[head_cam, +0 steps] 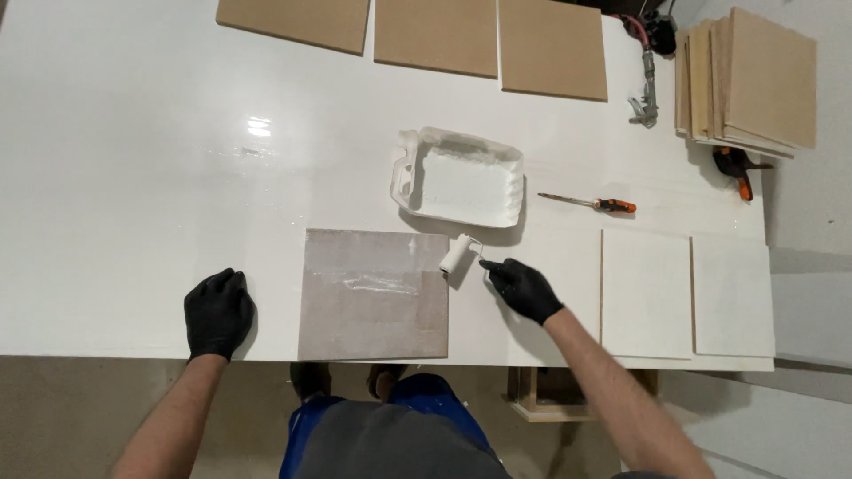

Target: Applying white paint to a square wooden board using a small hand roller on a workbench.

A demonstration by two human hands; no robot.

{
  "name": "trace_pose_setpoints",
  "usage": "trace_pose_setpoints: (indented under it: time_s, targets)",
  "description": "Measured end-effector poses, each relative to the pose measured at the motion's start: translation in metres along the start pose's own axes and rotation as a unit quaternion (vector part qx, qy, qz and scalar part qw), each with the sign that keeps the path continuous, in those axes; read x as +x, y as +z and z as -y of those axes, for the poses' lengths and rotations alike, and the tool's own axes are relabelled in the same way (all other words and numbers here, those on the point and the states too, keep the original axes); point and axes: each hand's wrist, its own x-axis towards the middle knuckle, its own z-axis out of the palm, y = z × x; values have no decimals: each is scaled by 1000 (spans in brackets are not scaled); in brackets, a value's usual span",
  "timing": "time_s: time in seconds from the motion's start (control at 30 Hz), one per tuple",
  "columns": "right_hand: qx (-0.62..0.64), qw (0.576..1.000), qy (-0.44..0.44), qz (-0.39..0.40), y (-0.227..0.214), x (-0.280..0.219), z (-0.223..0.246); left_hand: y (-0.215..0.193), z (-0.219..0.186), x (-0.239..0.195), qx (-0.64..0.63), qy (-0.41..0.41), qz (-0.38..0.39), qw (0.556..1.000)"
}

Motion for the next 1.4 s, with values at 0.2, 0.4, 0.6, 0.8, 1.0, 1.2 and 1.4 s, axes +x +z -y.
trace_pose_setpoints:
  time_s: [0.2, 0.4, 0.6, 0.8, 1.0, 1.2, 1.4]
  targets:
    - [66, 987, 85, -116, 57, 5, 91, -26, -7, 2, -34, 0, -4, 999]
    - [195, 953, 225, -64, 51, -95, 158, -37, -9, 9, -49, -5, 7, 999]
    - [201, 942, 244, -115, 85, -116, 191, -94, -24, 27, -160, -11, -38, 986]
    - [56, 968, 159, -187, 84, 5, 145, -59, -12, 11, -73, 1, 6, 997]
    - [150, 950, 229, -152, 83, -99, 218, -81, -15, 20, -77, 10, 1, 997]
    - [142, 941, 277, -133, 91, -139, 254, -77, -14, 19, -90, -4, 7, 996]
    - [155, 943, 233, -180, 89, 3, 181, -81, -16, 18, -76, 5, -1, 997]
